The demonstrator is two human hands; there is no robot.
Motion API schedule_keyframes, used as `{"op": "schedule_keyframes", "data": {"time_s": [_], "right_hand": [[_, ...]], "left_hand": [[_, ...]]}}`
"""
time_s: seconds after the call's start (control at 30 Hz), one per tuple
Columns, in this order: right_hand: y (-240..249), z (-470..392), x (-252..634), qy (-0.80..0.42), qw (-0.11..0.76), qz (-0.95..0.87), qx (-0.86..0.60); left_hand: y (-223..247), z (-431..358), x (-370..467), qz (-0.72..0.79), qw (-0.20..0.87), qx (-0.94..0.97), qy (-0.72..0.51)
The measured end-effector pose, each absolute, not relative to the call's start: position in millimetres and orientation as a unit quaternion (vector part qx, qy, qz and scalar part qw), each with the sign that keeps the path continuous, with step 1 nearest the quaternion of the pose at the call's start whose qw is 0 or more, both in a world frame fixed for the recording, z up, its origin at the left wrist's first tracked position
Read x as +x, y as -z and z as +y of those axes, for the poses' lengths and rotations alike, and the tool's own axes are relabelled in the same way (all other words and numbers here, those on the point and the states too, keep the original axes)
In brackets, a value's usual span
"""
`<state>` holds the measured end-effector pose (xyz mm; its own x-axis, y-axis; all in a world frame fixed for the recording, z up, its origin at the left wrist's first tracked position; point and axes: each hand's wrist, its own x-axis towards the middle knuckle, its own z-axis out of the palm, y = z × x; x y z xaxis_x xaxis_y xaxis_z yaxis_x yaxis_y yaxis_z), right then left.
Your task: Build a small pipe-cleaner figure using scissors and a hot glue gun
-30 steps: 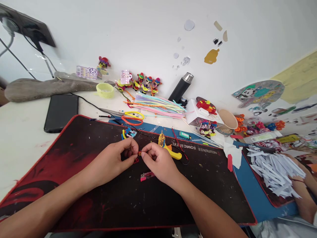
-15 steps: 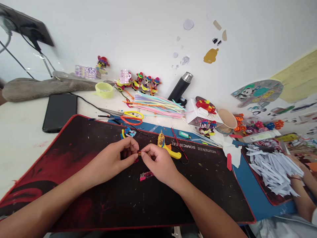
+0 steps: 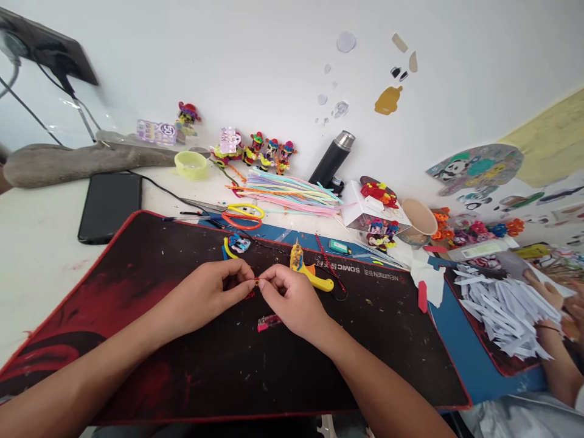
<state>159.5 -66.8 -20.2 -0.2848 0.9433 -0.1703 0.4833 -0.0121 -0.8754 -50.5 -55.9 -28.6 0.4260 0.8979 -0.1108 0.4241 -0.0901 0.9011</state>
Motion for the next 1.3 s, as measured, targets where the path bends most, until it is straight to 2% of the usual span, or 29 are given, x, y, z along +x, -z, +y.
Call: {"op": "schedule_keyframes", "data": {"time_s": [1.3], "right_hand": [[27.0,-69.7,160.1,-0.473,0.264,-0.655,-0.526]], "left_hand": [[30.3,-56.1,-47.5,0.476,0.486,0.684,-0.265]]}}
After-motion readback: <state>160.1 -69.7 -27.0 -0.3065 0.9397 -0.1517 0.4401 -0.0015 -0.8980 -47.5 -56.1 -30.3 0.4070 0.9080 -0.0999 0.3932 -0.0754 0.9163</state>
